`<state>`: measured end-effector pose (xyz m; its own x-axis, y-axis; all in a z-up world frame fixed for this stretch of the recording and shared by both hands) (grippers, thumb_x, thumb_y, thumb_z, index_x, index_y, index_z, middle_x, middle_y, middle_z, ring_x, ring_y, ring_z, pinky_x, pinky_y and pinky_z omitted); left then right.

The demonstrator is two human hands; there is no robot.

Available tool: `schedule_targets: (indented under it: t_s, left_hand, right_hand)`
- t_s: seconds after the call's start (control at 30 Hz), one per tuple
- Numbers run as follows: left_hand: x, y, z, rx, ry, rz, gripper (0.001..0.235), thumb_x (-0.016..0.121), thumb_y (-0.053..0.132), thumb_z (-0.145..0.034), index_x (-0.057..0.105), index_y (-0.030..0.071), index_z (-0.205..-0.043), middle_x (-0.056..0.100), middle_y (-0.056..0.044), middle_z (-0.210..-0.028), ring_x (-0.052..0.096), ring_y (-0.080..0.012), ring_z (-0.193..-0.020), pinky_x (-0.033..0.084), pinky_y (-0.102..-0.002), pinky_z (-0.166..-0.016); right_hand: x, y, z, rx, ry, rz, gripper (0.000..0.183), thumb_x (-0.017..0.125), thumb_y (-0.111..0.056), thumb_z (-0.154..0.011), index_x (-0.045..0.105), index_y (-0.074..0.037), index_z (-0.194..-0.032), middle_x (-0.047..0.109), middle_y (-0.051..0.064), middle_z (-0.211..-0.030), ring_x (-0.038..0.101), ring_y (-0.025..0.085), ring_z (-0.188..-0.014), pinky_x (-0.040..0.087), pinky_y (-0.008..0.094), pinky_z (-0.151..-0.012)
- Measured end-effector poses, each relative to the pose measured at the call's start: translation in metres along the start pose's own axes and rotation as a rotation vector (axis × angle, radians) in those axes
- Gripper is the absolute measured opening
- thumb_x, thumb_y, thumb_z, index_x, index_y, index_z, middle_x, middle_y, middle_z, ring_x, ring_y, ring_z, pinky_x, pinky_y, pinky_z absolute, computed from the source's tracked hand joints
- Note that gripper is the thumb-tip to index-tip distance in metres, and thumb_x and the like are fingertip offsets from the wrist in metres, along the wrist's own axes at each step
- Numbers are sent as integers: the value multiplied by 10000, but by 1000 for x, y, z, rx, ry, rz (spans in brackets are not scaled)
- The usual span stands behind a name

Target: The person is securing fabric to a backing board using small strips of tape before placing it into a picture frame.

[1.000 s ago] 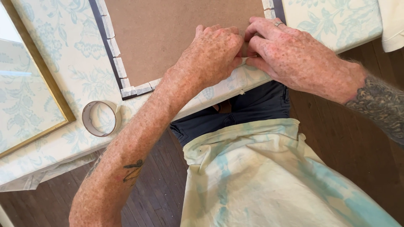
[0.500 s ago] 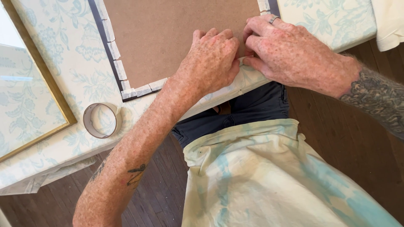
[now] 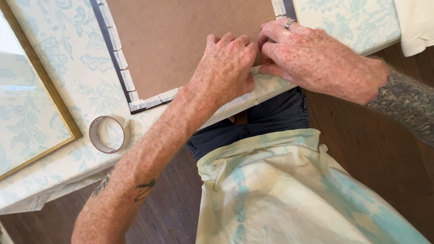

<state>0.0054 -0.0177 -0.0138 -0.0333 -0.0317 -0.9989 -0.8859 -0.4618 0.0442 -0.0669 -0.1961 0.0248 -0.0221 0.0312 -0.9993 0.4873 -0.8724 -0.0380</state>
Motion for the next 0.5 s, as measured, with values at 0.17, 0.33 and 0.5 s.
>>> schedule_targets:
  t_s: [0.17,0.33,0.5]
  left_hand:
    - [-21,0,5,0,-89,132,406,769,281,-728,650,86,-1064,646,-98,-992,632,-343,-922,547,-508,-712]
    - [-10,3,6,-22,-20,45,281,788,383,-840,693,132,-925,633,-37,-922,632,-298,-876,528,-478,-639]
    - [-12,-3,-4,-52,-170,168,138,707,239,-883,680,124,-812,674,-30,-907,626,-323,-872,467,-529,-740]
  right_hand:
    - [-4,-1,-1,13,-36,-32,283,669,-389,-986,628,-109,-965,574,60,-1177,625,263,-1109,601,416,-727]
    - [-7,-1,-3,19,-69,62,332,618,-423,-1032,605,-93,-999,546,50,-1159,614,238,-1115,610,392,-568]
    - [-11,-2,-6,32,-125,170,403,552,-511,-1064,592,-113,-1015,511,70,-1154,648,243,-905,584,375,-470]
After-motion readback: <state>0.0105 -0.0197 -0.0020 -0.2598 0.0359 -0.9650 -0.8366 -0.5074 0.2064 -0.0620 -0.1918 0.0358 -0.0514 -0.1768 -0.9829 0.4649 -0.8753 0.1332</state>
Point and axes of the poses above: each hand's wrist, its own z-axis away from the middle knuckle, its own x-axis out of the palm, y = z × x, the point moved 1 cm from there along -z, towards the middle knuckle
